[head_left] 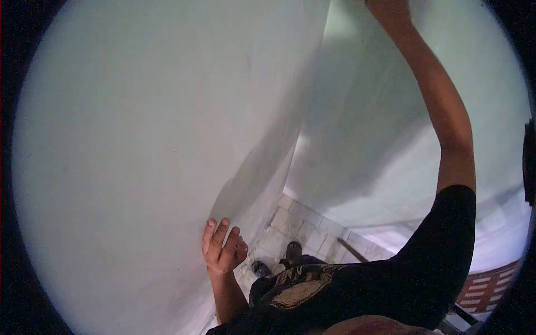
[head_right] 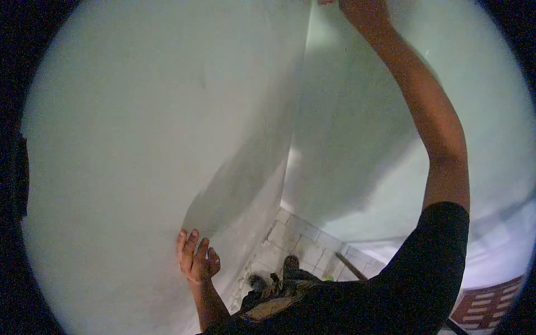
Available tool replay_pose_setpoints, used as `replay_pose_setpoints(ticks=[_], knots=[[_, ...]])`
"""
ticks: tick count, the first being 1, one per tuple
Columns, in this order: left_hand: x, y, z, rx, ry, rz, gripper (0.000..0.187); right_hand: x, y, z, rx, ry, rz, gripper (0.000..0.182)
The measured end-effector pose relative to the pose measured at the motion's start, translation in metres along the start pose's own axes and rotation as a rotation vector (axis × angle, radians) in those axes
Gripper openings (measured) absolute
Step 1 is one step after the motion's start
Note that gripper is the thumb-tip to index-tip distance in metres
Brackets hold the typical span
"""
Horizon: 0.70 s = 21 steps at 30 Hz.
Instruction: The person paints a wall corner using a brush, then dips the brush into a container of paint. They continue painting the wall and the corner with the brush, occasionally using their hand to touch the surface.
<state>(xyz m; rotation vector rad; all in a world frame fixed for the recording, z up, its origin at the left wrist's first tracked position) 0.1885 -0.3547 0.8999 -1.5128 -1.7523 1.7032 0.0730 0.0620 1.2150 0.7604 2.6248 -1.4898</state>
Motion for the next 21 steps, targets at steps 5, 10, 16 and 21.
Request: replay_pose_setpoints(ticks=[5,10,16,21], knots=[[0.002,0.013,0.005,-0.025,-0.046,0.048,0.012,0.093,0.130,0.052,-0.224,0.067,0.085,0.038],[0.008,0.025,0.007,0.016,0.042,-0.044,0.013,0.140,0.289,0.161,-0.116,-0.225,0.449,0.034],[0.049,0.035,-0.010,-0.157,0.150,0.270,0.006,0.164,0.455,0.274,-0.109,-0.542,0.767,0.022],[0.102,0.046,-0.016,-0.163,0.221,0.458,0.020,0.095,0.492,0.304,0.203,-0.739,0.932,0.022]])
Point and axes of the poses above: each hand's wrist, its own y-axis away from the middle knuckle, its own x-axis out of the palm, z = x × y, the point moved 1 cm from there along -y, towards the middle knuckle, and after that the axes turned 8 degrees about -x, right-handed, at the moved point
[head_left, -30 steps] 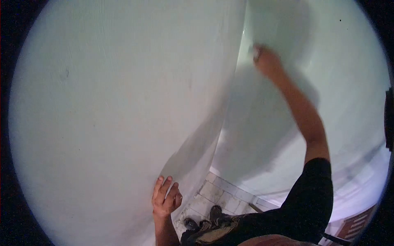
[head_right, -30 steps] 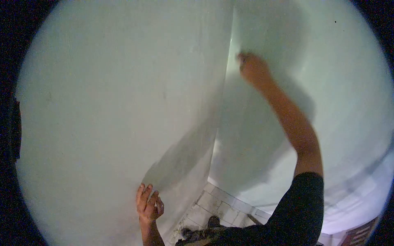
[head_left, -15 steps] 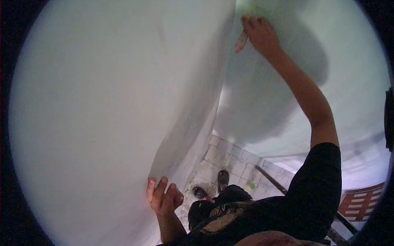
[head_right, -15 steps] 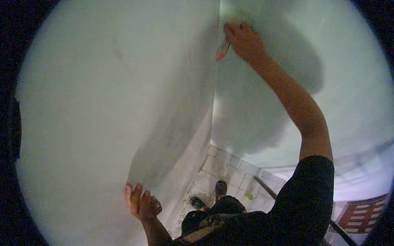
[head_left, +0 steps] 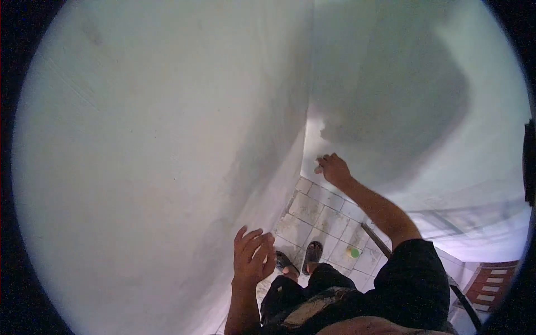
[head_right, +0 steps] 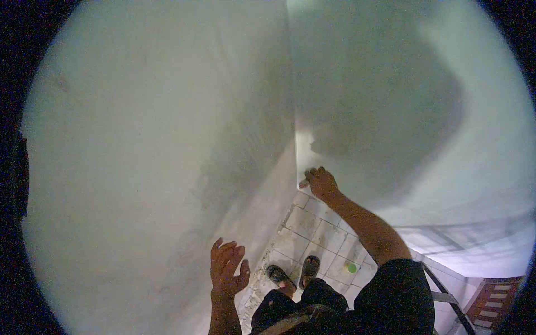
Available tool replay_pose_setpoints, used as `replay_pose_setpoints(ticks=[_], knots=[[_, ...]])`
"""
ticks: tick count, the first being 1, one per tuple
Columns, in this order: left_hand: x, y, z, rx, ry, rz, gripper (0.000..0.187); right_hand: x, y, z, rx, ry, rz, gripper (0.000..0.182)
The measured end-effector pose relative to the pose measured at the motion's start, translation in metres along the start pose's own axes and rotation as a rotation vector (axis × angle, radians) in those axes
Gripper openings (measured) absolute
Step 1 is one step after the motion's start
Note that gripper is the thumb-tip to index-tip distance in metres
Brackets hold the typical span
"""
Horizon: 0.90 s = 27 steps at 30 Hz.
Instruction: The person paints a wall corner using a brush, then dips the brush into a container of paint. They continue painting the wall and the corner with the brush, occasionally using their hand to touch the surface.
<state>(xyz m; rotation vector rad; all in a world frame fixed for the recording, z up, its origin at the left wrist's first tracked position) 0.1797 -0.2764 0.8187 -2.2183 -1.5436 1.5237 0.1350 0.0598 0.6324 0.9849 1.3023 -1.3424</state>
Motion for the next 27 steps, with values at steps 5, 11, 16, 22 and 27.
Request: replay_pose_setpoints(ticks=[5,11,16,22,27], knots=[[0.030,-0.009,-0.013,-0.081,0.133,0.052,0.039,-0.020,0.075,0.035,0.026,-0.178,-0.342,0.026],[0.104,0.008,-0.035,-0.489,0.363,0.658,0.051,-0.031,0.142,0.096,0.250,-0.512,-0.357,0.049],[0.136,0.039,-0.007,-0.167,0.142,0.760,0.034,-0.047,0.146,0.128,0.141,-0.564,-0.352,0.039],[0.124,0.043,-0.006,-0.321,0.386,0.765,0.028,-0.040,0.137,0.143,0.217,-0.406,-0.269,0.039],[0.136,0.058,0.004,-0.074,0.369,0.660,0.022,-0.031,0.148,0.168,0.347,-0.538,-0.306,0.041]])
Point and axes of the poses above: each hand's wrist, its own y-axis away from the middle knuckle, its own x-axis out of the palm, z = x × y, the point moved 1 cm from there along -y, towards the middle knuckle, and after that the axes turned 8 degrees about -x, right-handed, at the moved point
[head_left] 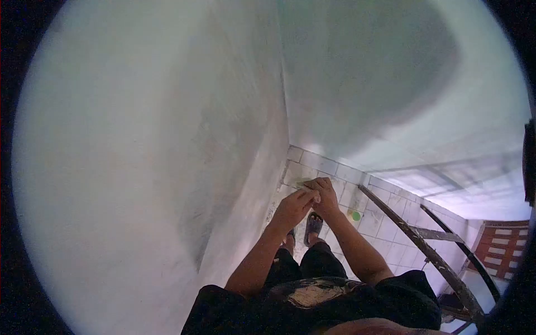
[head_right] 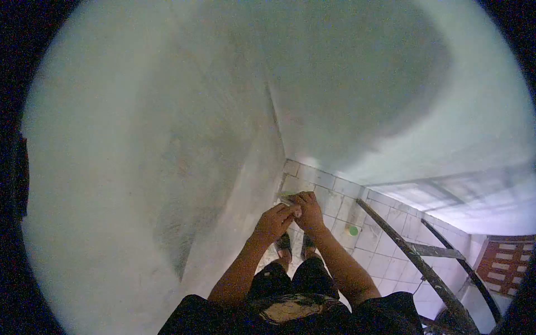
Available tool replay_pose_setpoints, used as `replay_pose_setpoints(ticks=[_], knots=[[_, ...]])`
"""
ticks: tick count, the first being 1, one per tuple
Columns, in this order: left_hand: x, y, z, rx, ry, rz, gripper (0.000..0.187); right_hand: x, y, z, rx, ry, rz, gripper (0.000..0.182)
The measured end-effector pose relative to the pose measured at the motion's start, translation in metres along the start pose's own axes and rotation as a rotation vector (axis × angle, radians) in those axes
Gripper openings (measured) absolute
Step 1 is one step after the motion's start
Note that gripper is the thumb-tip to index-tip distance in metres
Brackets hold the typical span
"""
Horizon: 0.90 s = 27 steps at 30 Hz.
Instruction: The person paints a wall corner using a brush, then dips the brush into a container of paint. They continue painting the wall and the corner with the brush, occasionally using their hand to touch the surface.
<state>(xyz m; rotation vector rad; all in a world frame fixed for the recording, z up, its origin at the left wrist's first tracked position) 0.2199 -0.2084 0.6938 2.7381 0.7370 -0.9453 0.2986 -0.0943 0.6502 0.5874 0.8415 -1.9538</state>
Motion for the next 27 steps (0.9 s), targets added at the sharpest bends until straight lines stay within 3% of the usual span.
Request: replay_pose_setpoints(ticks=[3,5,7,9,13,15,17,19,21,22,23,25,26,27], knots=[[0.017,0.006,0.017,0.076,0.024,-0.064,0.022,0.010,0.027,0.008,0.188,-0.018,-0.035,0.047],[0.031,0.009,0.028,-0.134,-0.007,-0.055,0.021,0.015,0.047,0.005,0.251,0.053,-0.139,0.052],[0.042,0.007,0.030,-0.148,-0.178,0.093,0.024,0.018,0.076,-0.002,0.377,-0.040,-0.069,0.049],[0.064,0.015,0.031,-0.058,-0.124,0.101,0.026,0.020,0.097,-0.003,0.627,-0.307,0.093,0.052],[0.109,0.024,0.019,-0.137,-0.288,0.071,0.023,0.028,0.136,-0.025,0.697,-0.378,0.120,0.060],[0.133,0.024,0.017,-0.043,-0.351,0.069,0.022,0.043,0.160,-0.048,0.576,-0.403,0.029,0.057],[0.171,0.015,0.035,0.117,-0.160,-0.036,0.025,0.063,0.175,-0.085,0.704,-0.521,-0.264,0.050],[0.195,0.005,0.039,0.135,-0.143,0.004,0.029,0.061,0.155,-0.107,0.823,-1.227,-0.741,0.037],[0.216,-0.009,0.048,0.203,-0.153,-0.028,0.030,0.048,0.154,-0.147,0.699,-0.662,-0.462,0.027],[0.213,-0.017,0.053,0.289,-0.134,-0.016,0.031,0.053,0.144,-0.160,0.436,-0.442,-0.571,0.022],[0.213,-0.031,0.061,0.306,-0.151,-0.058,0.031,0.059,0.134,-0.178,0.388,-0.448,-0.572,0.022],[0.210,-0.065,0.076,0.634,-0.287,-0.071,0.030,0.062,0.111,-0.209,0.168,-0.771,-0.779,0.020],[0.203,-0.082,0.089,0.671,-0.401,-0.182,0.029,0.055,0.100,-0.222,0.109,0.060,-0.512,0.018],[0.183,-0.102,0.099,0.622,-0.513,-0.248,0.029,0.055,0.085,-0.231,0.060,0.073,-0.526,0.018]])
Point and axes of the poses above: each hand's wrist, its own y-axis away from the middle knuckle, its own x-axis out of the palm, z = x × y, the point moved 1 cm from there along -y, towards the middle knuckle, and after that the axes turned 8 degrees about -x, right-handed, at the moved point
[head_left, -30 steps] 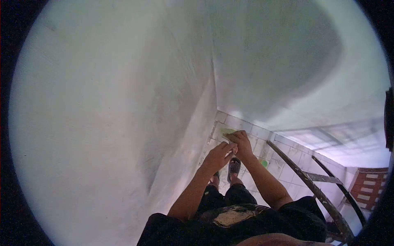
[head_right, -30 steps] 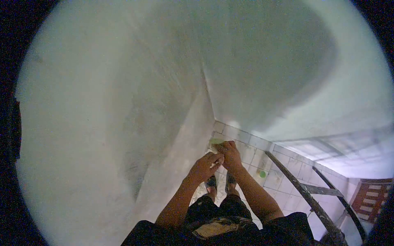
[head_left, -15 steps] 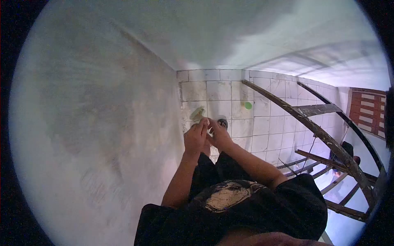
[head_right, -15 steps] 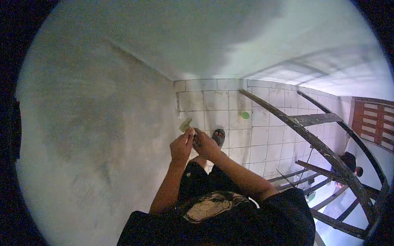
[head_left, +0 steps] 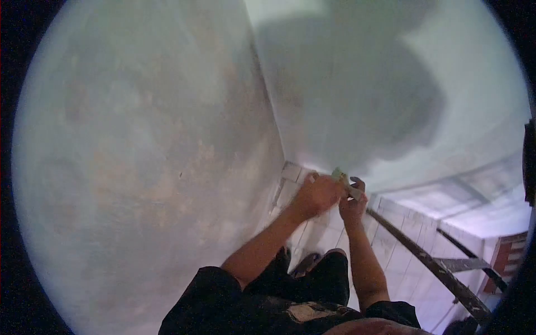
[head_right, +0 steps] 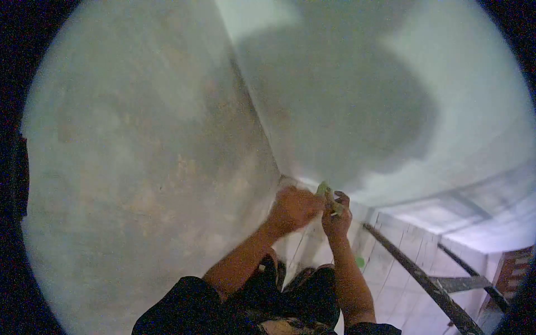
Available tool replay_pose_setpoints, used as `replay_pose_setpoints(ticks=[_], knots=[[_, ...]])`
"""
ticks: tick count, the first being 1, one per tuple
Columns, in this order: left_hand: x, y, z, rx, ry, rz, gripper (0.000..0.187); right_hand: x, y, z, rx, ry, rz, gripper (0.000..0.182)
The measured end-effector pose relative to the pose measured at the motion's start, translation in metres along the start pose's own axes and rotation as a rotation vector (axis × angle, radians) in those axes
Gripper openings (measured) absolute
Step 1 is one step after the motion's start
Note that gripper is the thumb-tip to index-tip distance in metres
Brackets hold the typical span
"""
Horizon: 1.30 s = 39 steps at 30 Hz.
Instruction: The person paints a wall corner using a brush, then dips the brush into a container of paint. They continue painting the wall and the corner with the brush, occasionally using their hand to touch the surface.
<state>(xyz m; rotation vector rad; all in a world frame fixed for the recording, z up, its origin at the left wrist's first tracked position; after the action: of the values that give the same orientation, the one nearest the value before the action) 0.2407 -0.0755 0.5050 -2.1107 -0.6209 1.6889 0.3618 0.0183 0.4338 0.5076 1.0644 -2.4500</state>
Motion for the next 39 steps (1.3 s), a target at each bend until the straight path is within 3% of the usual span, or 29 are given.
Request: replay_pose_setpoints(ticks=[1,2,3,4,5,6,9,11,12,14,16,20,21,26,28,29,31,32,34,36,37,38,39], knots=[[-0.015,-0.013,0.025,-0.052,-0.123,-0.015,0.030,0.007,-0.010,-0.007,-0.018,-0.047,0.000,0.017],[-0.036,-0.026,0.050,-0.081,-0.159,-0.190,0.031,0.012,-0.023,-0.013,-0.038,-0.088,0.003,0.017],[-0.061,-0.040,0.067,-0.084,-0.306,-0.361,0.028,0.014,-0.038,-0.012,-0.306,0.067,0.020,0.018],[-0.099,-0.053,0.079,-0.139,-0.241,-0.429,0.026,0.019,-0.050,-0.010,-0.344,0.076,0.003,0.018],[-0.119,-0.064,0.095,-0.059,-0.447,-0.696,0.026,0.023,-0.063,-0.006,-0.414,0.033,0.085,0.020],[-0.145,-0.079,0.105,-0.036,-0.545,-0.818,0.023,0.024,-0.076,0.000,-0.481,0.000,0.169,0.021],[-0.208,-0.101,0.111,0.030,-0.946,-0.926,0.026,0.031,-0.126,0.036,-0.815,0.128,0.191,0.025],[-0.229,-0.101,0.102,-0.234,-1.310,-0.673,0.044,0.036,-0.166,0.066,-1.004,0.313,0.123,0.030],[-0.238,-0.089,0.103,-0.252,-1.310,-0.701,0.044,0.041,-0.185,0.082,-1.107,0.424,0.056,0.033],[-0.253,-0.070,0.111,-0.376,-1.690,-0.428,0.042,0.051,-0.225,0.115,-1.170,0.631,-0.080,0.034],[-0.249,-0.076,0.106,-0.403,-1.695,-0.453,0.042,0.057,-0.260,0.142,-1.294,0.688,-0.165,0.027],[-0.246,-0.081,0.109,-0.433,-1.659,-0.430,0.043,0.096,-0.318,0.163,-1.353,0.893,-0.222,0.022],[-0.243,-0.085,0.115,-0.416,-1.647,-0.516,0.043,0.107,-0.324,0.154,-1.372,0.927,-0.218,0.019],[-0.240,-0.072,0.111,-0.416,-1.738,-0.545,0.043,0.148,-0.283,0.096,-1.370,0.984,-0.256,0.017],[-0.238,-0.068,0.108,-0.395,-1.782,-0.555,0.043,0.155,-0.260,0.073,-1.400,0.997,-0.033,0.020],[-0.241,-0.072,0.111,-0.389,-1.745,-0.514,0.044,0.152,-0.249,0.077,-1.400,1.008,-0.027,0.020],[-0.244,-0.081,0.116,-0.385,-1.703,-0.486,0.044,0.151,-0.237,0.088,-1.015,0.647,0.549,0.030],[-0.241,-0.085,0.119,-0.370,-1.679,-0.529,0.044,0.144,-0.237,0.098,-1.020,0.655,0.548,0.030],[-0.244,-0.080,0.118,-0.361,-1.668,-0.575,0.045,0.140,-0.256,0.125,-0.612,0.841,0.552,0.035],[-0.244,-0.068,0.110,-0.322,-1.711,-0.512,0.042,0.126,-0.300,0.147,-1.003,0.914,0.308,0.034],[-0.245,-0.069,0.109,-0.327,-1.722,-0.507,0.042,0.101,-0.313,0.172,-0.783,0.801,0.328,0.034],[-0.246,-0.073,0.112,-0.332,-1.701,-0.507,0.041,0.093,-0.366,0.165,-0.817,0.716,0.221,0.038],[-0.245,-0.077,0.116,-0.329,-1.677,-0.506,0.041,0.074,-0.371,0.198,-0.885,0.779,0.084,0.037]])
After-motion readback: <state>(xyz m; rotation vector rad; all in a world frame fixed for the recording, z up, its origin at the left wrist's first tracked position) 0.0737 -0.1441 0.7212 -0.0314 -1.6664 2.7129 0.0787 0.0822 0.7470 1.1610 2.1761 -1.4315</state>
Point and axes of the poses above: each hand's wrist, its own y-axis away from the middle knuckle, its own x-axis out of the palm, z = x × y, the point moved 1 cm from there along -y, towards the middle knuckle, and after that the axes turned 8 degrees about -x, right-handed, at the moved point
